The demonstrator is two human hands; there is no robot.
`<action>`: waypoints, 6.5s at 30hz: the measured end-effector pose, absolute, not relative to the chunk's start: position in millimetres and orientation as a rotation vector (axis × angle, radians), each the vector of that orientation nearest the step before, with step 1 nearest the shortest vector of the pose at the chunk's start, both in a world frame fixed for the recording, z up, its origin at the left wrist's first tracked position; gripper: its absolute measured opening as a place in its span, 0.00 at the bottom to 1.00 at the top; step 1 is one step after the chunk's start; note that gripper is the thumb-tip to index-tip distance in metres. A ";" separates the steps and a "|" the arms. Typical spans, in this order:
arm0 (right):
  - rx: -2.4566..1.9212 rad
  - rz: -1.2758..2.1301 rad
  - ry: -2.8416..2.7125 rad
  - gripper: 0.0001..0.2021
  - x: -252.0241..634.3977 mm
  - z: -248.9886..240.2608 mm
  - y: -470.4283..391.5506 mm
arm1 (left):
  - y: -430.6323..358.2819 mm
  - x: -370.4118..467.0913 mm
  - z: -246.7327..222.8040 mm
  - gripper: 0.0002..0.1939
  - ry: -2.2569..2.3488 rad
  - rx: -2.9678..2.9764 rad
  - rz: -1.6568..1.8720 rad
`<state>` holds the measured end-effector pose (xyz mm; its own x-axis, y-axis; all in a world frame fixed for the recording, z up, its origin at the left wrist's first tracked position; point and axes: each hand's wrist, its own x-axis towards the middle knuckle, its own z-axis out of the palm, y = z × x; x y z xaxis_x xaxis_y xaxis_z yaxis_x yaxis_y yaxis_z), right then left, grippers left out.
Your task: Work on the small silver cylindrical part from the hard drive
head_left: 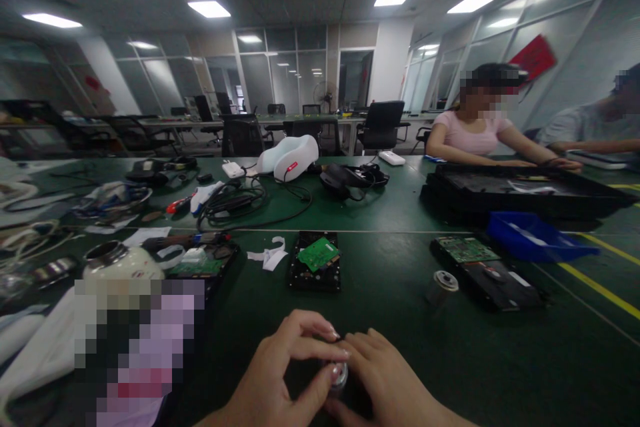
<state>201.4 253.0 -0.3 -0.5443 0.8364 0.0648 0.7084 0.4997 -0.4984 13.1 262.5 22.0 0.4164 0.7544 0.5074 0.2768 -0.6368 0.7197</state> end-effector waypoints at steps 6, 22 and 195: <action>-1.305 0.599 -2.452 0.14 201.5 -2.1 252.8 | 263.3 10.4 16.1 0.17 1.027 2.172 1.175; -1.350 0.669 -2.469 0.18 200.5 6.2 254.8 | 287.4 0.3 -2.8 0.06 1.484 1.958 1.209; -1.343 0.623 -2.491 0.17 200.5 2.7 256.7 | 289.2 2.7 -21.3 0.11 1.552 2.098 1.037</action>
